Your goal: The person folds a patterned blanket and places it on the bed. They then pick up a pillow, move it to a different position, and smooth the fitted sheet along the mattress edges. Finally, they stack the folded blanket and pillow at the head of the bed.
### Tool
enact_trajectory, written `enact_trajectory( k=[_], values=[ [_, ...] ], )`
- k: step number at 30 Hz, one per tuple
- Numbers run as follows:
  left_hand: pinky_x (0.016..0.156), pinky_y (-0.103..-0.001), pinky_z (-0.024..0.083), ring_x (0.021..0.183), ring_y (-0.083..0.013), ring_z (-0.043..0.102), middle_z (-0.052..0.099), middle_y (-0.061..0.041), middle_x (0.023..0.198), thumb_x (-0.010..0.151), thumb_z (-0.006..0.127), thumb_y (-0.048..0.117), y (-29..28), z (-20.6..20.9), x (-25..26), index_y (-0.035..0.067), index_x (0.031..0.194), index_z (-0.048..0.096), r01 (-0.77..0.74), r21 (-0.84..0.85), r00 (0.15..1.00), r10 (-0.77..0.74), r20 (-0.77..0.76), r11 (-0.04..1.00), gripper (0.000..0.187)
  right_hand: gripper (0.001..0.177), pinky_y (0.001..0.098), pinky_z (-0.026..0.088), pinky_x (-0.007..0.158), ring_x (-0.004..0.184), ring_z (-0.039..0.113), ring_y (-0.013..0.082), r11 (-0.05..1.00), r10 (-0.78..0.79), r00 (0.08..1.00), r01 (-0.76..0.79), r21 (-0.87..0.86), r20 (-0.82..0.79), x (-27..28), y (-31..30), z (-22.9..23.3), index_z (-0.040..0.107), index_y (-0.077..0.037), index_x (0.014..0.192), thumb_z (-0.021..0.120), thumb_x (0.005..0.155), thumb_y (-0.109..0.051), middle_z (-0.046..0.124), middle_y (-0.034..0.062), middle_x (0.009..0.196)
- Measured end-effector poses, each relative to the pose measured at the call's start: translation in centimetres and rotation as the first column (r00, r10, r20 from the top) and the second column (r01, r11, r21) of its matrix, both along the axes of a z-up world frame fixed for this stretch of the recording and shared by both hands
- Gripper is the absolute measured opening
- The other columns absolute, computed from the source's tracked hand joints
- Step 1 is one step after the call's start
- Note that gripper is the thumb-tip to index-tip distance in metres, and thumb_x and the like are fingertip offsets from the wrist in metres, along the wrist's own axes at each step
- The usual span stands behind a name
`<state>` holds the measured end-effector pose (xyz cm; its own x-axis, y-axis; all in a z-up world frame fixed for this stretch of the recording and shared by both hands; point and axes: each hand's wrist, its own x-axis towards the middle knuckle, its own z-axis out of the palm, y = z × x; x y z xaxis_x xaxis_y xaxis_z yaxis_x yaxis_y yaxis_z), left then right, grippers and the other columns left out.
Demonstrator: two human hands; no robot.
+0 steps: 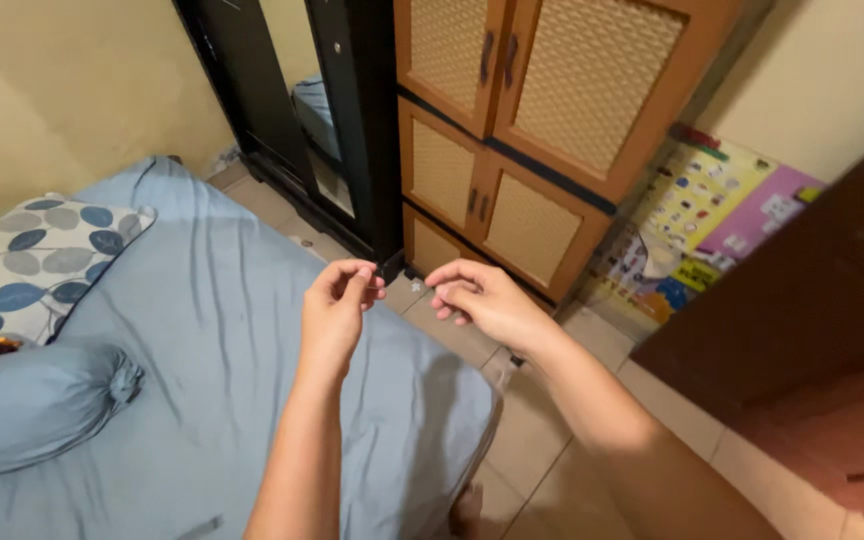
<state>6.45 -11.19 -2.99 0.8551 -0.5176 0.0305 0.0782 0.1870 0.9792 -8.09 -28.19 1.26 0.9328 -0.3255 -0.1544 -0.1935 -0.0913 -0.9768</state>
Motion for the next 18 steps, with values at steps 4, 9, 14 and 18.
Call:
enact_trajectory(
  k=[4,9,14,18],
  values=[
    [0.065,-0.025,0.049,0.075,-0.0138,0.065,0.072,-0.008,0.087,0.101,0.062,0.013,-8.4,-1.1,4.2,0.000,0.105,0.069,-0.060,-0.039,0.997,0.058,-0.047,0.997,0.016,0.024,0.0252,0.053,0.072,0.085,0.066,0.0113,0.998,0.036,0.999,-0.037,-0.047,-0.027,3.1,-8.7,0.7,0.067,-0.004,0.118,0.058,0.099,-0.014,0.070,0.0043,0.096],
    [0.067,-0.024,0.051,0.078,-0.0124,0.069,0.073,-0.006,0.089,0.100,0.061,0.014,-16.6,-0.1,7.6,0.001,0.104,0.069,-0.070,-0.003,0.998,0.070,-0.012,0.998,0.016,0.023,0.0241,0.053,0.072,0.085,0.068,0.0109,0.998,0.001,1.000,-0.001,-0.067,-0.003,6.4,-17.7,0.9,0.067,-0.006,0.118,0.057,0.099,-0.015,0.071,0.0036,0.094],
    [0.070,-0.024,0.052,0.080,-0.0117,0.071,0.074,-0.005,0.090,0.100,0.061,0.016,-21.9,-1.1,10.0,0.004,0.105,0.070,-0.180,0.023,0.983,0.179,0.041,0.983,0.017,0.021,0.0240,0.053,0.071,0.082,0.066,0.0097,0.982,0.171,0.985,-0.171,-0.077,0.002,10.5,-23.8,-0.9,0.068,-0.005,0.115,0.061,0.097,-0.014,0.070,0.0016,0.091],
    [0.067,-0.027,0.051,0.074,-0.0141,0.065,0.073,-0.007,0.087,0.100,0.063,0.016,-23.3,-1.7,10.8,0.002,0.105,0.071,-0.279,-0.019,0.959,0.280,0.041,0.960,0.016,0.021,0.0234,0.050,0.066,0.080,0.064,0.0082,0.956,0.282,0.959,-0.282,-0.079,-0.011,14.2,-27.9,-0.2,0.068,-0.005,0.114,0.063,0.096,-0.013,0.069,0.0008,0.088]
  ],
)
